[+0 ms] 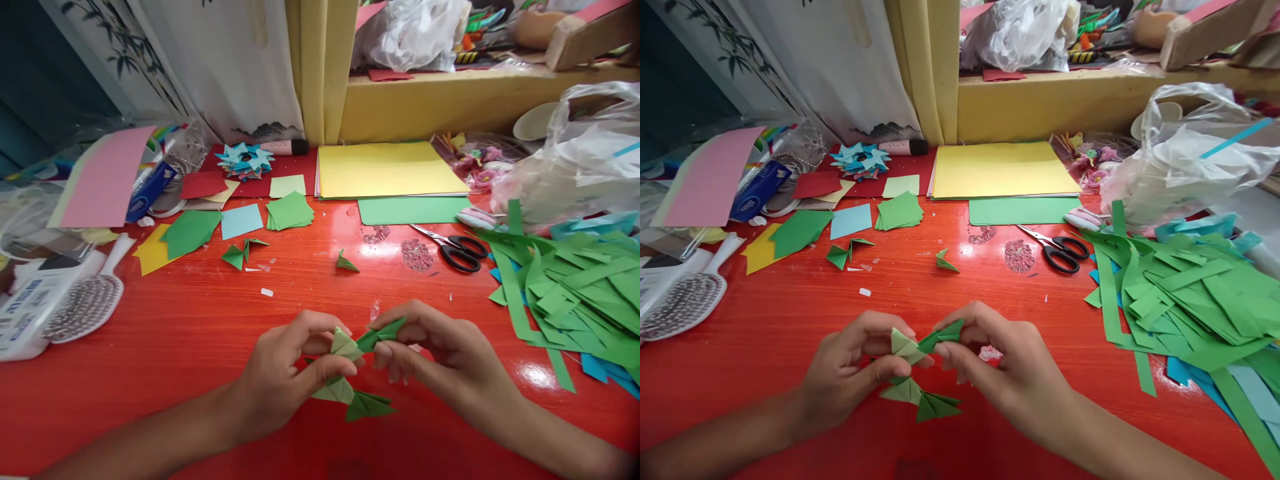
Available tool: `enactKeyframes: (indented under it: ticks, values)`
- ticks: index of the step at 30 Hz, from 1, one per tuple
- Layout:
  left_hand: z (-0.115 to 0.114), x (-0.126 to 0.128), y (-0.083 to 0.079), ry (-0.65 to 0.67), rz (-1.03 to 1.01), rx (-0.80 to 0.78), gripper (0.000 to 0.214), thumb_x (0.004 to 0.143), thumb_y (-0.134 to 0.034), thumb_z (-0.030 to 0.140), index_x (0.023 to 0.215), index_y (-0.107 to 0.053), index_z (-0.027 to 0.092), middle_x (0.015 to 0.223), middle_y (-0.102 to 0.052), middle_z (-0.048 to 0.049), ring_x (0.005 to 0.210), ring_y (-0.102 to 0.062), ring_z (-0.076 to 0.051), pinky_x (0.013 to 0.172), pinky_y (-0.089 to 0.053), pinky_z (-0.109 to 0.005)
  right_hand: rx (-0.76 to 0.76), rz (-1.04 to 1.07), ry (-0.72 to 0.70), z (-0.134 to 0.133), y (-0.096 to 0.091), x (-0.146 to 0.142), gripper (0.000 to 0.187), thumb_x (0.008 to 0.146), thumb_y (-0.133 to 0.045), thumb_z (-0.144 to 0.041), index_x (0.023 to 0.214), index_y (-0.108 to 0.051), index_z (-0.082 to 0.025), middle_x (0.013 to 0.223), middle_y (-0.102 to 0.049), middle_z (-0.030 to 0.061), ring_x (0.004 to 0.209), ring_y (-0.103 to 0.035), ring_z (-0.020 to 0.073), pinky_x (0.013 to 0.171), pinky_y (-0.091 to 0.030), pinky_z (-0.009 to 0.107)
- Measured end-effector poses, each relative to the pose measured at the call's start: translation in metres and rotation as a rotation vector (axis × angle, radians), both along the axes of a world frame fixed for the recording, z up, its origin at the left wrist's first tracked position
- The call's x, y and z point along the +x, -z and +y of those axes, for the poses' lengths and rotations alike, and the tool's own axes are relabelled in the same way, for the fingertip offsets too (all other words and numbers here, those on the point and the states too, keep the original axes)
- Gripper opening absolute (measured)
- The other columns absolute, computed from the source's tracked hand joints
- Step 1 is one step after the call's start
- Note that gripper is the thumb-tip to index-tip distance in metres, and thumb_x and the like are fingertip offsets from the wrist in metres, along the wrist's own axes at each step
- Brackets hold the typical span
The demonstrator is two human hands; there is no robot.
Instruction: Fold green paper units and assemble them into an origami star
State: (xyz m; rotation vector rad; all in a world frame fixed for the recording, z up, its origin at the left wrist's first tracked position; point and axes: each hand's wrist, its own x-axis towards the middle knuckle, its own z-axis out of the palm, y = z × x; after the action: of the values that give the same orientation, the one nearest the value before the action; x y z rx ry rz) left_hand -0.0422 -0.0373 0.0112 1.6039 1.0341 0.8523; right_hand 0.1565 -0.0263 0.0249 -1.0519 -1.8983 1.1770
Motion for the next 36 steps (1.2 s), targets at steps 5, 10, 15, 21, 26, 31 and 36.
enactKeyframes:
  ticks: [5,10,15,21,26,31,36]
  values:
    - [0.006,0.004,0.000,-0.012,0.044,-0.230,0.022,0.078,-0.054,0.034,0.095,-0.049,0.021,0.071,-0.066,0.0018,0.064,-0.061,-0.012,0.053,-0.045,-0.019,-0.392,0.214,-0.042,0.003,0.013,-0.004,0.011,0.084,-0.050,-0.027,0.077,-0.045,-0.019,0.060,-0.059,-0.0034,0.047,-0.056,0.0069,0.044,-0.045,0.017]
    - [0.010,0.005,0.002,0.050,0.082,-0.283,0.024,0.080,-0.051,0.037,0.099,-0.049,0.022,0.071,-0.066,0.0024,0.065,-0.060,-0.012,0.054,-0.041,-0.019,-0.502,0.287,-0.044,0.002,0.021,-0.009,0.013,0.083,-0.051,-0.027,0.077,-0.043,-0.019,0.062,-0.058,-0.0031,0.047,-0.054,0.0059,0.044,-0.043,0.017]
    - [0.011,0.005,0.002,0.088,0.098,-0.284,0.025,0.081,-0.049,0.037,0.099,-0.049,0.021,0.072,-0.066,0.0018,0.064,-0.058,-0.011,0.055,-0.040,-0.020,-0.515,0.276,-0.050,0.002,0.027,-0.011,0.016,0.084,-0.049,-0.030,0.077,-0.040,-0.019,0.063,-0.058,-0.0028,0.046,-0.052,0.0058,0.044,-0.042,0.017]
    - [0.020,0.001,0.001,0.002,0.274,-0.163,0.021,0.082,-0.044,0.040,0.081,-0.051,0.020,0.065,-0.059,0.0029,0.057,-0.051,-0.010,0.050,-0.036,-0.019,-0.227,0.041,0.016,0.024,0.029,-0.002,0.018,0.084,-0.048,-0.034,0.096,-0.045,-0.021,0.060,-0.053,-0.0034,0.047,-0.048,0.0078,0.044,-0.040,0.019]
    - [0.034,-0.006,0.004,-0.141,0.495,0.167,0.020,0.078,-0.050,0.040,0.080,-0.052,0.020,0.082,-0.054,0.0003,0.080,-0.049,-0.015,0.073,-0.039,-0.027,0.113,-0.104,0.275,0.051,0.033,0.004,0.034,0.080,-0.052,-0.036,0.111,-0.046,-0.023,0.091,-0.052,0.0046,0.072,-0.050,0.0130,0.062,-0.045,0.026]
    - [0.048,-0.016,0.005,-0.280,0.456,0.326,0.019,0.085,-0.039,0.034,0.092,-0.050,0.019,0.092,-0.052,-0.0020,0.086,-0.047,-0.014,0.080,-0.037,-0.028,0.261,-0.189,0.150,0.076,0.034,-0.013,0.052,0.076,-0.058,-0.034,0.124,-0.040,-0.028,0.120,-0.040,0.0079,0.075,-0.052,0.0128,0.079,-0.043,0.034]
    - [0.055,-0.023,0.005,-0.264,0.519,0.456,0.018,0.087,-0.036,0.028,0.092,-0.049,0.018,0.092,-0.051,-0.0034,0.088,-0.046,-0.015,0.082,-0.036,-0.029,0.217,-0.089,0.080,0.094,0.036,-0.022,0.018,0.077,-0.056,-0.033,0.086,-0.061,-0.018,0.087,-0.057,0.0042,0.074,-0.052,0.0140,0.068,-0.042,0.027]
